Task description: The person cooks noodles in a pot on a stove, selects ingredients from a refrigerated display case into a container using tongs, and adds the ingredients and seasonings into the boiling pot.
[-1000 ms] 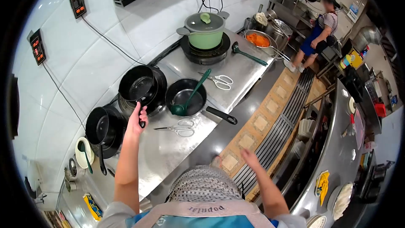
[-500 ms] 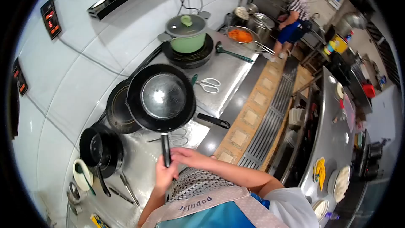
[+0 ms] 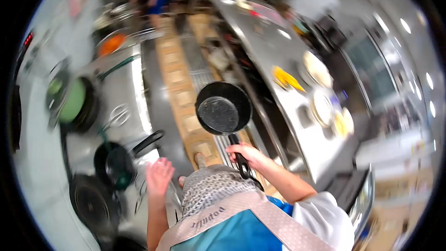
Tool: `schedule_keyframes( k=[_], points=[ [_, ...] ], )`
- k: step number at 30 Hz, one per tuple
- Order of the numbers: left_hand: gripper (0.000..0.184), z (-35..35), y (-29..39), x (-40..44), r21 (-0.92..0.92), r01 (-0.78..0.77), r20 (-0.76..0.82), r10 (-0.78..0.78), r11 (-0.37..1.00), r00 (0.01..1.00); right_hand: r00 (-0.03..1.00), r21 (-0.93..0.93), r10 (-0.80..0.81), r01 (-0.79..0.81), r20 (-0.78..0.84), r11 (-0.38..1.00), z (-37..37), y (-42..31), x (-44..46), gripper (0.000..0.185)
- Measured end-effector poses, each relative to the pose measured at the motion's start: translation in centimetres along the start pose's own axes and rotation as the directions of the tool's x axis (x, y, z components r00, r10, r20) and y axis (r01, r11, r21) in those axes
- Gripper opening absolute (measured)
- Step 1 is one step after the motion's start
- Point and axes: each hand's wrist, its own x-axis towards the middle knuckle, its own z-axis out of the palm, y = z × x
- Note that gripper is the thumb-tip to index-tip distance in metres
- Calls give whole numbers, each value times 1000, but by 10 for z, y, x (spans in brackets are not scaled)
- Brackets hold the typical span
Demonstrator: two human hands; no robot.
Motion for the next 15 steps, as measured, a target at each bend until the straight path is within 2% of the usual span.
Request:
schedule_keyframes(
  k=[1,2,3,6,8,9,10,12,14,15],
  points=[
    [66,6,5,21,-317,43,-70,-69,948,995,999,38,54,-54,0,998,-29,3,0,14],
    [74,16,11,38,-427,78,-106,-136,901,985,994,71,109,-110,23,991,-57,9,3,15],
    [70,33,12,52,-453,6,-232,-124,891,965,992,114,125,-123,-12,986,-84,18,7,16],
    [60,17,27,96,-456,-160,-243,51,875,969,962,236,232,-194,-147,952,-133,52,16,16],
    [55,17,34,101,-446,-120,-68,100,887,993,942,317,264,-190,-209,929,-163,74,24,16],
    [53,23,34,99,-360,-174,-36,172,917,984,949,372,244,-157,-199,915,-182,87,33,17],
    [48,36,35,97,-382,-227,-168,174,896,970,956,421,226,-130,-185,898,-202,103,48,18],
    [39,37,34,98,-372,-284,-275,187,884,943,950,527,221,-75,-220,847,-241,119,78,19],
    [29,15,37,101,-219,-314,-255,256,924,932,957,612,201,-33,-208,790,-286,134,123,17],
    [26,4,35,102,-123,-289,-128,274,949,953,954,687,194,17,-228,726,-308,138,148,13]
  ],
)
